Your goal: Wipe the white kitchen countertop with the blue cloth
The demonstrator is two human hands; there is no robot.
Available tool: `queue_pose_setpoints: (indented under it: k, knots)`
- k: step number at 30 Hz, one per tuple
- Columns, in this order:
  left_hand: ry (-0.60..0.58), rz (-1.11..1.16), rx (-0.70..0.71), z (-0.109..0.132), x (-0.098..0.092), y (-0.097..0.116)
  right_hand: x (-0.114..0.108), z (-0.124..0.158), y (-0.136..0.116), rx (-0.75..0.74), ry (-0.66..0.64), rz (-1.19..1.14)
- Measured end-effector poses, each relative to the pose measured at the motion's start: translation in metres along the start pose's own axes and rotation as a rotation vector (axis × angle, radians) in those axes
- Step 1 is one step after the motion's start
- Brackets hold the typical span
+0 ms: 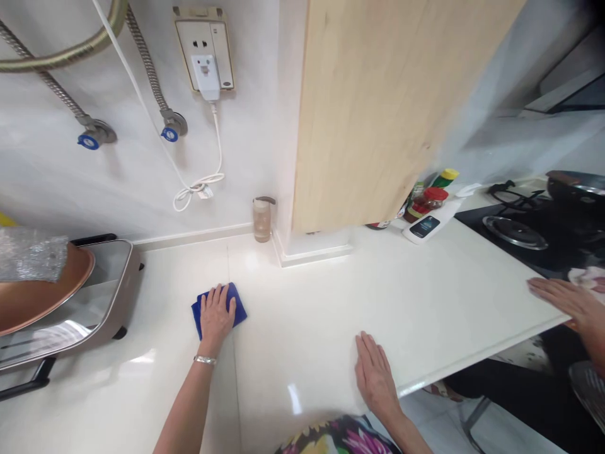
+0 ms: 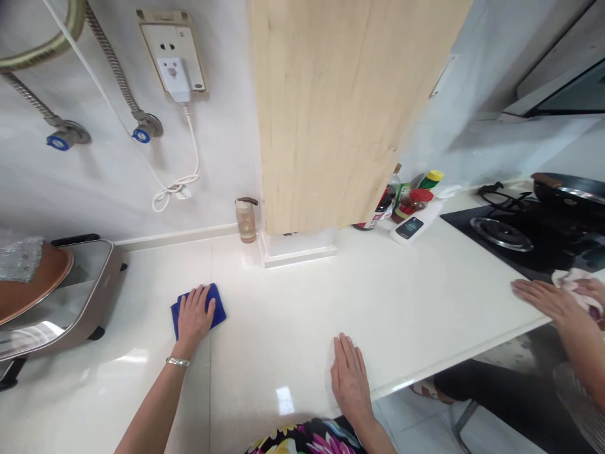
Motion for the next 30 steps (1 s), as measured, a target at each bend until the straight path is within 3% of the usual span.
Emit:
queue_pose_setpoints:
  k: [10,16,25,30]
  knots:
    - [0.134,-0.014,-0.100,-0.082,0.024,0.002,-0.011,-0.007,-0.004,0.034,0.012,-0.064]
    - [0.104,0.033,-0.151,-0.129,0.045,-0.001,-0.008,-0.004,0.001,0.052,0.022,-0.068]
    - [-0.028,0.036,0.124,-0.183,0.065,-0.007,-0.001,0.001,0.011,0.028,-0.023,-0.021]
    - [0.000,0.070,0.225,-0.209,0.072,-0.012,-0.002,-0.001,0.007,0.036,-0.022,0.019]
Point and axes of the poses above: each hand's wrist, its own z-axis away from the middle knuckle, its own x-axis out of the palm, y = z × x, the point moved 6 cm from there along -z, towards the middle knuckle, and after that the axes turned 1 degree about y, right-handed, at the moved point
